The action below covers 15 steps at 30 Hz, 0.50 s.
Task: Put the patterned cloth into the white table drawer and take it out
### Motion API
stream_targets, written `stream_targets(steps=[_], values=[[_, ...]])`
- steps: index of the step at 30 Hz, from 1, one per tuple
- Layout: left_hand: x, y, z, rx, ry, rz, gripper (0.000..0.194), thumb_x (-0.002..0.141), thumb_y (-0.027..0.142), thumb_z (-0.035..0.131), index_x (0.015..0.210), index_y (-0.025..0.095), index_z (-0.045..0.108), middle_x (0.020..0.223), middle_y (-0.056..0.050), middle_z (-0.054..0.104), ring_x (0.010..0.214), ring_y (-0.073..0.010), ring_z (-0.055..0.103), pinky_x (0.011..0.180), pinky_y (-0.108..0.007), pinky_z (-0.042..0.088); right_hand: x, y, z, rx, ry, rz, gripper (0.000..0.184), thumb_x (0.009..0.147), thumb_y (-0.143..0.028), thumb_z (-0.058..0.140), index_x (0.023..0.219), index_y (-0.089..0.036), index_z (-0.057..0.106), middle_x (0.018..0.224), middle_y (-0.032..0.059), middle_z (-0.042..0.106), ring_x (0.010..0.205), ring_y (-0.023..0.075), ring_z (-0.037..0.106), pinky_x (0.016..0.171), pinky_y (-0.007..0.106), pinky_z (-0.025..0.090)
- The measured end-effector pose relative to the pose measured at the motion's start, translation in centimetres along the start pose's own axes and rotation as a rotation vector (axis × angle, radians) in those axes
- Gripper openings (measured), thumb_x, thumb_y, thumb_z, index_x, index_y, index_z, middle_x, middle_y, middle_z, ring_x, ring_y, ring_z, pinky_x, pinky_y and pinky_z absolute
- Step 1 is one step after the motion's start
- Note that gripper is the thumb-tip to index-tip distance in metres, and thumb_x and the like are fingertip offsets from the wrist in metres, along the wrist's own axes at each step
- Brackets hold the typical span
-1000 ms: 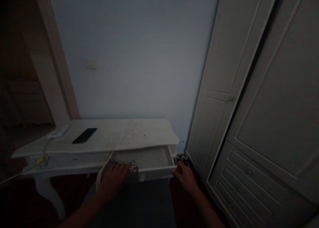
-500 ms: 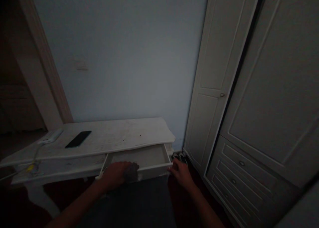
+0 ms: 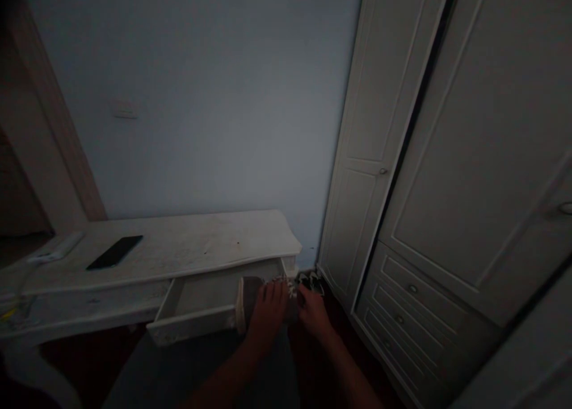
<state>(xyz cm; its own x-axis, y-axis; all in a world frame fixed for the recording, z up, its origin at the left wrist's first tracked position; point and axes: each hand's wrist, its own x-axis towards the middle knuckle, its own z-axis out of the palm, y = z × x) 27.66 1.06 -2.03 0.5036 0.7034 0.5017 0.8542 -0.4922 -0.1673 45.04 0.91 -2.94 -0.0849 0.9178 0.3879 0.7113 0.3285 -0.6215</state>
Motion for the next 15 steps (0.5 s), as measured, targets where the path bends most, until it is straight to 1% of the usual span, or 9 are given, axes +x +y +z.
stream_targets(steps=[1,2,3,5,8,10,11,13,15], values=[[-0.9,0.0,1.1,0.113,0.170,0.059,0.047,0.098,0.022,0.058,0.145,0.020,0.059,0.139,-0.012,0.066,0.129,-0.0288,0.062,0.111,-0.050,0.048,0.0,0.0,0.1,-0.006,0.009,-0.003,0.010,0.076,-0.019,0.054,0.083,-0.024,0.059,0.069,0.0002,0.063,0.064,0.0189,0.057,0.062,0.028,0.034],[-1.7,-0.2,2.1,0.203,0.283,0.086,0.049,0.099,0.023,0.056,0.147,0.020,0.057,0.144,-0.011,0.063,0.133,-0.0273,0.059,0.114,-0.048,0.045,0.0,0.0,0.1,-0.010,0.016,-0.005,0.010,0.076,-0.019,0.053,0.083,-0.023,0.058,0.069,-0.0002,0.062,0.063,0.0185,0.056,0.063,0.028,0.034],[-2.5,-0.6,3.1,0.262,0.363,0.121,0.048,0.100,0.024,0.053,0.148,0.022,0.057,0.145,-0.009,0.061,0.135,-0.0257,0.057,0.116,-0.046,0.044,0.0,0.1,0.2,-0.013,0.020,-0.007,0.010,0.075,-0.019,0.053,0.083,-0.023,0.057,0.069,-0.0005,0.061,0.063,0.0183,0.056,0.063,0.027,0.034],[-3.6,-1.1,4.4,0.317,0.453,0.153,0.048,0.100,0.026,0.051,0.147,0.022,0.057,0.146,-0.009,0.060,0.136,-0.0243,0.056,0.117,-0.044,0.042,0.0,0.2,0.2,-0.019,0.016,-0.012,0.010,0.073,-0.018,0.054,0.081,-0.024,0.056,0.069,-0.0008,0.060,0.064,0.0181,0.056,0.063,0.027,0.034],[-3.9,-1.4,4.9,0.283,0.475,0.174,0.048,0.100,0.027,0.053,0.147,0.021,0.057,0.148,-0.010,0.057,0.136,-0.0254,0.054,0.116,-0.044,0.042,0.1,0.2,0.1,-0.033,0.007,-0.018,0.012,0.072,-0.017,0.054,0.081,-0.024,0.055,0.069,-0.0012,0.060,0.064,0.0180,0.055,0.064,0.027,0.034],[-3.3,-1.1,4.1,0.224,0.436,0.172,0.048,0.099,0.026,0.056,0.147,0.019,0.057,0.146,-0.012,0.058,0.134,-0.0272,0.056,0.114,-0.045,0.045,0.1,0.2,-0.1,-0.026,0.004,-0.027,0.012,0.072,-0.017,0.055,0.082,-0.024,0.055,0.069,-0.0014,0.059,0.064,0.0180,0.054,0.064,0.027,0.035],[-2.9,-1.0,3.4,0.180,0.383,0.151,0.048,0.099,0.025,0.058,0.146,0.020,0.058,0.143,-0.012,0.060,0.130,-0.0280,0.058,0.111,-0.047,0.047,0.1,0.2,-0.1,-0.018,0.002,-0.033,0.011,0.073,-0.018,0.055,0.082,-0.024,0.055,0.069,-0.0014,0.059,0.064,0.0182,0.054,0.065,0.027,0.035],[-1.7,-0.8,1.6,0.053,0.180,0.072,0.047,0.097,0.021,0.060,0.145,0.020,0.059,0.133,-0.013,0.066,0.119,-0.0287,0.063,0.105,-0.050,0.051,0.2,0.3,-0.2,-0.004,-0.003,-0.045,0.010,0.074,-0.020,0.056,0.083,-0.023,0.057,0.070,-0.0007,0.060,0.066,0.0187,0.056,0.065,0.027,0.037],[-0.2,-1.0,-0.4,-0.126,-0.133,-0.014,0.048,0.095,0.018,0.063,0.143,0.020,0.059,0.130,-0.016,0.067,0.114,-0.0293,0.065,0.100,-0.051,0.053,0.3,0.6,-0.2,0.009,-0.005,-0.041,0.011,0.075,-0.020,0.056,0.084,-0.022,0.060,0.072,0.0004,0.063,0.068,0.0193,0.059,0.067,0.028,0.039]])
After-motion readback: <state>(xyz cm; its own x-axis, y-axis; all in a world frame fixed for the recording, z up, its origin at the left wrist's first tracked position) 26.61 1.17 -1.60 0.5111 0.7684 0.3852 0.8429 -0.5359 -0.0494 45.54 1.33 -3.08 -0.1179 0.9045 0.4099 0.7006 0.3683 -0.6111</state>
